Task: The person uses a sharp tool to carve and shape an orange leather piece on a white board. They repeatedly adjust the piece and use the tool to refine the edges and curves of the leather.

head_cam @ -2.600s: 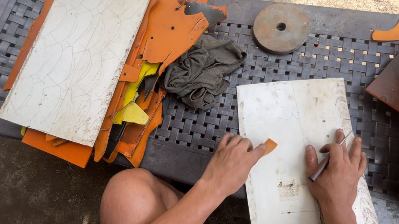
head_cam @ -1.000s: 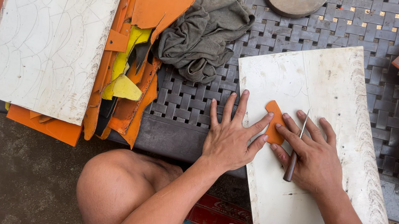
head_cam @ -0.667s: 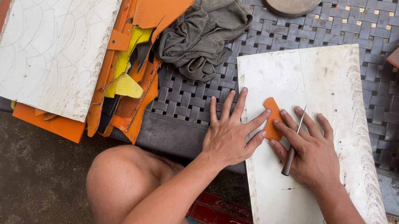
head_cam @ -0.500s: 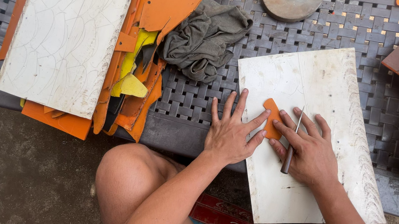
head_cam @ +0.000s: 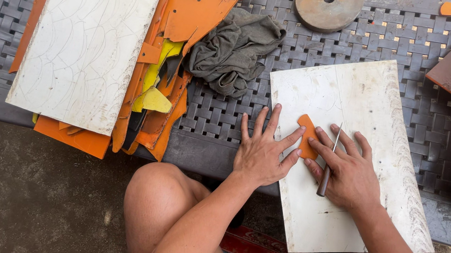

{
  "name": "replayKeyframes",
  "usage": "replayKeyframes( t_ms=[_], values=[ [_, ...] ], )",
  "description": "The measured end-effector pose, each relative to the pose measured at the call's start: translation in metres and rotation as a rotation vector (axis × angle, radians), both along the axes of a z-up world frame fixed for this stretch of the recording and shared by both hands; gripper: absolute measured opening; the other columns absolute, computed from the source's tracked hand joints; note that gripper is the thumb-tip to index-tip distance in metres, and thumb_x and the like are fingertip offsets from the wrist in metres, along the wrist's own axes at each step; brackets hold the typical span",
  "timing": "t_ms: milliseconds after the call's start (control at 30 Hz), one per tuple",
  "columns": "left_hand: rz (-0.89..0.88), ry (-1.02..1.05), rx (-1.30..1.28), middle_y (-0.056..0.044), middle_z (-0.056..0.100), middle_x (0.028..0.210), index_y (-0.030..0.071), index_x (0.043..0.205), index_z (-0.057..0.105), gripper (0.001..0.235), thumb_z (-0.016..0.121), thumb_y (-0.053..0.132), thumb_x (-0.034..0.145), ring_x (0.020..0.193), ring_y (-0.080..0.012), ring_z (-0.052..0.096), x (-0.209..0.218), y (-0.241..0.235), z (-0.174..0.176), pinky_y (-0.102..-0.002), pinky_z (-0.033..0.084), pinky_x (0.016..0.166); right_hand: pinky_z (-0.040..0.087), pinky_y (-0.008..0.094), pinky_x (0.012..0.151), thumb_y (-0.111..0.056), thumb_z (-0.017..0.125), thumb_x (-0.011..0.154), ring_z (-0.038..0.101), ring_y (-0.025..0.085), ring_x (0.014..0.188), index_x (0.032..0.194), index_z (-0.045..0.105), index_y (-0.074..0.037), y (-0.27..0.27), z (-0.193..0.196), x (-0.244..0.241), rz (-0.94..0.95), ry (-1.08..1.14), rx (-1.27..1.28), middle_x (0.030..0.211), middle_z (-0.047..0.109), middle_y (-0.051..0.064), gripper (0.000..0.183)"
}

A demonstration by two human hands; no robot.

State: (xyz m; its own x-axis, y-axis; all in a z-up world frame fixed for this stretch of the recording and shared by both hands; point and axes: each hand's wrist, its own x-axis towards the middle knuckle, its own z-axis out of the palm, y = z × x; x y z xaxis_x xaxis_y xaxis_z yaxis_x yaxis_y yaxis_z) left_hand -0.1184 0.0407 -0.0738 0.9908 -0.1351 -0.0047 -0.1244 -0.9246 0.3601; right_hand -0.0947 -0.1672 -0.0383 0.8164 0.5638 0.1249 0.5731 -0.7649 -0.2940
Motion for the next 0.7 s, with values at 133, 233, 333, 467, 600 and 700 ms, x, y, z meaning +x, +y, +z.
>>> replayKeyframes(
  t_ms=[133,233,333,467,600,700],
  values=[
    [0.012,0.022,-0.022,-0.019,0.018,0.168,0.046,0.146,0.053,0.052,0.042,0.061,0.097,0.154,-0.0437,0.014,-0.0014,-0.0006,0.0019,-0.072,-0.003,0.118,0.022,0.051,0.125,-0.053,0.056,0.096,0.044,0.025,0.145,0.133,0.067,-0.021,0.0008,0.0006,0.0026,0.005,-0.01,0.005,0.148,0.059,0.0,0.05],
    [0.006,0.02,-0.003,-0.019,0.017,0.169,0.046,0.146,0.053,0.051,0.042,0.06,0.098,0.154,-0.0435,0.014,0.0,0.0001,0.0024,-0.073,-0.003,0.119,0.022,0.051,0.125,-0.051,0.057,0.096,0.044,0.025,0.145,0.133,0.067,-0.02,0.0005,0.0007,0.0011,0.009,-0.01,0.006,0.147,0.059,0.001,0.049],
    [0.005,0.019,-0.011,-0.02,0.018,0.168,0.045,0.147,0.051,0.051,0.043,0.057,0.099,0.154,-0.0439,0.015,-0.001,0.0009,0.0026,-0.073,-0.001,0.119,0.022,0.051,0.125,-0.051,0.057,0.096,0.044,0.026,0.145,0.133,0.067,-0.02,0.0013,0.001,0.0008,0.01,-0.01,0.007,0.147,0.06,0.001,0.049],
    [0.008,0.005,-0.021,-0.019,0.02,0.168,0.045,0.148,0.051,0.05,0.046,0.044,0.099,0.154,-0.0436,0.018,-0.0003,0.0014,0.0036,-0.074,0.0,0.119,0.022,0.051,0.125,-0.052,0.056,0.096,0.044,0.025,0.145,0.133,0.067,-0.02,0.0017,0.0001,0.0011,0.006,-0.015,0.008,0.147,0.06,0.0,0.05],
    [0.011,0.01,-0.029,-0.02,0.02,0.168,0.045,0.147,0.051,0.052,0.048,0.035,0.097,0.154,-0.0436,0.02,0.0006,0.0011,0.0031,-0.074,0.0,0.119,0.021,0.05,0.126,-0.054,0.056,0.095,0.044,0.024,0.145,0.133,0.067,-0.022,0.0012,-0.0029,0.0006,-0.002,-0.004,-0.022,0.147,0.059,-0.001,0.051],
    [0.014,0.009,-0.029,-0.02,0.02,0.168,0.045,0.148,0.051,0.054,0.05,0.03,0.095,0.154,-0.0437,0.02,0.0005,0.0011,0.0028,-0.073,0.0,0.12,0.021,0.05,0.126,-0.055,0.055,0.095,0.044,0.024,0.145,0.132,0.067,-0.023,0.0005,-0.0049,0.0016,-0.005,-0.001,-0.028,0.147,0.059,-0.002,0.051]
  ],
)
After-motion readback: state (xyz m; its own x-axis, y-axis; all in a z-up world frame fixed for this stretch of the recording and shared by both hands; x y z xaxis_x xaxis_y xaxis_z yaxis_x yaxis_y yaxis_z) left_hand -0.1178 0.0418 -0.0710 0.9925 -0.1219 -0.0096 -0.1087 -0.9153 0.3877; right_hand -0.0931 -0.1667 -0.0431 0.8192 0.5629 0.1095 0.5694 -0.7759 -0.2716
